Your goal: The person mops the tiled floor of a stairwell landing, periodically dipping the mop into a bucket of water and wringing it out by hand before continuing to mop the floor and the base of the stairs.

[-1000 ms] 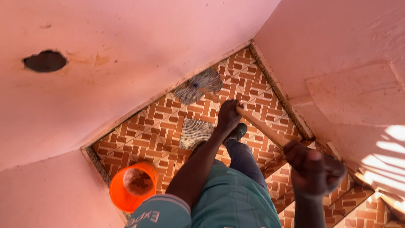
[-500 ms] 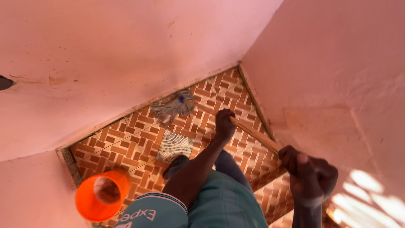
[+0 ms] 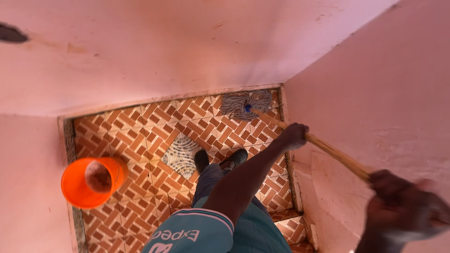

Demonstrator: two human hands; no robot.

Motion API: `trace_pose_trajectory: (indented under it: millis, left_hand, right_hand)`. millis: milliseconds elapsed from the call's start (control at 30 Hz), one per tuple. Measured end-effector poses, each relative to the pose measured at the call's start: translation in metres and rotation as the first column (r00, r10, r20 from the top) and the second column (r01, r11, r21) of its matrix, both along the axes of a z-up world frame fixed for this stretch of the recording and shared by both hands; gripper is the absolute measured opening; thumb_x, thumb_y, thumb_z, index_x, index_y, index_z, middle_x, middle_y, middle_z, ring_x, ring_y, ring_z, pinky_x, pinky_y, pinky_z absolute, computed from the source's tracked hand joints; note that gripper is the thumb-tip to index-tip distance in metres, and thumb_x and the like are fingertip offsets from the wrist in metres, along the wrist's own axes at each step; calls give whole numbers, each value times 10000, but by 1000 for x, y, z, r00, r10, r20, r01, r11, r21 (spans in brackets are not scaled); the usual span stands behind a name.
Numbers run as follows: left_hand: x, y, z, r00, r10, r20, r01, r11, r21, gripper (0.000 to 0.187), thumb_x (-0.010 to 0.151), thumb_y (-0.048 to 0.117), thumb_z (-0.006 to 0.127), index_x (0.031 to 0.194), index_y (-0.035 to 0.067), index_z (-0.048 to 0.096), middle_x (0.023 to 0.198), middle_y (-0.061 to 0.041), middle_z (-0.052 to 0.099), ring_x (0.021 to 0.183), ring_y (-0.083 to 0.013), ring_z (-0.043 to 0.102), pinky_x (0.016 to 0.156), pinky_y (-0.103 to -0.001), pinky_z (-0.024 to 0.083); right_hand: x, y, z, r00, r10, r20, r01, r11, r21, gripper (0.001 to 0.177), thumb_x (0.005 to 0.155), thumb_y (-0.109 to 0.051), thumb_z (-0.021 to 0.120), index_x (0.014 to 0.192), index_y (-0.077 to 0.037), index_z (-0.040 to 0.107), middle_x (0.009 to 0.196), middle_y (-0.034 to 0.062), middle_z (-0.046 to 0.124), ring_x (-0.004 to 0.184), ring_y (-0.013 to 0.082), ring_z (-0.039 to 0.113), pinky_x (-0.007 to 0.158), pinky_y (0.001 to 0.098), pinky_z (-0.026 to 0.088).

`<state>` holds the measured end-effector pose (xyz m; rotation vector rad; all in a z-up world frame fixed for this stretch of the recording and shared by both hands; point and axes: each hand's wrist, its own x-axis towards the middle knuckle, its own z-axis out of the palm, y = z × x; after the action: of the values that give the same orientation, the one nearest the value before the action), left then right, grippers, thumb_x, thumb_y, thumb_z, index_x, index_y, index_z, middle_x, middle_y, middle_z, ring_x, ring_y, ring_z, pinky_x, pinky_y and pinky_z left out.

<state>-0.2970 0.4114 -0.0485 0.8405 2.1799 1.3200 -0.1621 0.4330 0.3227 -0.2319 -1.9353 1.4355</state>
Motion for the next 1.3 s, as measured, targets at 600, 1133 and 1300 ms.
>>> trace_pose_trajectory:
  millis: [600, 1133, 1300]
  left_hand:
    - [9, -301, -90, 759, 585, -287, -626, 776, -74, 162, 736, 84, 742, 891, 84, 696, 971, -130, 713, 1044, -359, 644, 959, -458, 503]
    - [21, -502, -37, 386, 841, -380, -923, 353, -157, 287, 927, 230, 811, 828, 52, 610, 887, -144, 619, 987, -369, 612, 903, -469, 504]
    - [-1, -440, -64, 151, 937, -314, -879, 273, 391, 192, 894, 148, 810, 940, 113, 627, 958, -108, 661, 892, -317, 672, 810, -420, 561]
  right_hand:
    - [-28, -115, -181, 990, 116, 79, -73, 906, -417, 585, 1252, -208, 438, 728, 13, 576, 737, 182, 687, 588, 223, 644, 1008, 356, 586]
    - [-87, -284, -103, 296, 940, 167, -884, 336, -324, 466, 1080, -93, 567, 645, 34, 455, 672, 73, 512, 751, 168, 561, 739, 328, 495]
    - [-100, -265, -43, 404, 859, 315, -850, 479, -217, 460, 1030, -88, 624, 605, 45, 511, 619, 81, 562, 692, 172, 587, 629, 335, 467]
